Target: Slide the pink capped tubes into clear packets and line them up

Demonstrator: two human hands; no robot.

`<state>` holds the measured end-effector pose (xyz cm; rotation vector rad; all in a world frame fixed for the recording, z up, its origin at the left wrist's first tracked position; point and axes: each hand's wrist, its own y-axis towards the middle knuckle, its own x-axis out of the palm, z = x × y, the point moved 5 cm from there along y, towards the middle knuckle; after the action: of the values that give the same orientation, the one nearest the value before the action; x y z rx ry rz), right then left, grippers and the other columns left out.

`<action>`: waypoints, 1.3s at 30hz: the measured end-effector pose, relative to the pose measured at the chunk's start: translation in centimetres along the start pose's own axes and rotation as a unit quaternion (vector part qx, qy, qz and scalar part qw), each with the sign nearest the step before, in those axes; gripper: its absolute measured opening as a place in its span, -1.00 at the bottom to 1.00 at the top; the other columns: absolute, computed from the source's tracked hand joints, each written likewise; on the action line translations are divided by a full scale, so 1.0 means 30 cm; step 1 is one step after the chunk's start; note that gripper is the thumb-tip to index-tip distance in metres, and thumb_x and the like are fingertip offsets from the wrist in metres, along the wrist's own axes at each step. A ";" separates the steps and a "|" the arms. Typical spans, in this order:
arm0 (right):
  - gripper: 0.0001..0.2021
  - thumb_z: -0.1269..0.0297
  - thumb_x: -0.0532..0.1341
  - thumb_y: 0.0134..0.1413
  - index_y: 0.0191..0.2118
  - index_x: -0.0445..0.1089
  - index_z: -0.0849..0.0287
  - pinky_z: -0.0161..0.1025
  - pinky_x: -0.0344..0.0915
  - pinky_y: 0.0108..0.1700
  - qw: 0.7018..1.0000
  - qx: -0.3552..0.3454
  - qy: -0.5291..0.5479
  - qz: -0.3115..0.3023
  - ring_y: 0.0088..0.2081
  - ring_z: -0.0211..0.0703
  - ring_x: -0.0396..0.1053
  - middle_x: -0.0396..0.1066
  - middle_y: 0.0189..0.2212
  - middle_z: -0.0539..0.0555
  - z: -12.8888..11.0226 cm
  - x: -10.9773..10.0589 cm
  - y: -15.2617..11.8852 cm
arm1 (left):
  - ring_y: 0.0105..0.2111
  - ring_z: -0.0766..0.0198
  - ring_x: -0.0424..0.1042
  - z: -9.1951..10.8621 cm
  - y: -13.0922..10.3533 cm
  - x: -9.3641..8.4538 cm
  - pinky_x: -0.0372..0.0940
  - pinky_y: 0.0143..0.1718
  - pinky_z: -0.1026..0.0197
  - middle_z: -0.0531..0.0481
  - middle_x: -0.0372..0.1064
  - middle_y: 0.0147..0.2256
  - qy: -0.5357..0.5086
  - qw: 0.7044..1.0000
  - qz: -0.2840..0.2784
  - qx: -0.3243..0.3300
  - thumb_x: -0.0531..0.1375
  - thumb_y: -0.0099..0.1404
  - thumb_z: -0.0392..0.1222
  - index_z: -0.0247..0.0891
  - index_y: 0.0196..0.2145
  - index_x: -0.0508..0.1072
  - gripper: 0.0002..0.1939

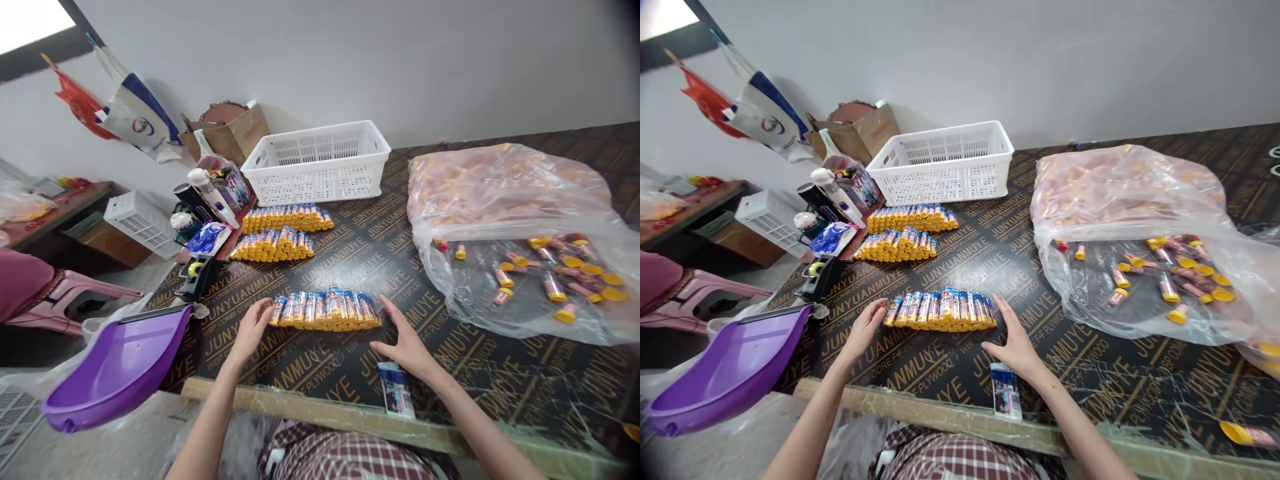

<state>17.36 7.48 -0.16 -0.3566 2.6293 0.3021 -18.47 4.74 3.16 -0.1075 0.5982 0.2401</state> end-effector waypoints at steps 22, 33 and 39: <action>-0.14 0.38 0.26 -0.17 0.29 -0.10 0.10 0.08 -0.04 0.27 0.992 0.024 -0.076 0.099 0.28 0.08 -0.05 0.04 0.24 0.16 -0.024 0.171 0.054 | 0.17 0.02 0.15 -0.012 -0.094 0.149 0.06 0.19 -0.01 -0.16 0.10 0.19 0.109 0.990 0.049 0.077 0.34 -0.06 -0.16 -0.17 0.22 0.01 -0.07; -0.21 0.35 0.22 -0.14 0.26 -0.05 0.13 0.13 0.01 0.23 0.992 -0.026 -0.054 0.113 0.25 0.15 0.00 0.11 0.19 0.19 -0.062 0.370 0.290 | 0.19 0.03 0.10 -0.120 0.081 -0.023 -0.02 0.21 -0.02 -0.23 0.07 0.21 0.071 0.993 0.046 0.080 0.29 0.04 0.04 -0.24 0.22 0.04 -0.12; -0.15 0.45 0.19 -0.17 0.30 -0.14 0.12 0.15 -0.10 0.26 0.998 -0.005 -0.005 0.062 0.31 0.15 -0.20 -0.02 0.25 0.21 -0.160 0.587 0.444 | 0.16 0.06 0.17 -0.241 0.273 -0.237 0.03 0.18 0.01 -0.15 0.20 0.15 0.046 0.994 0.064 0.079 0.07 0.21 0.10 -0.22 0.15 0.20 -0.39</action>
<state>-3.74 15.26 -2.38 -0.1940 2.6461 0.3574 -30.16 10.08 0.99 0.0739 0.7144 0.3118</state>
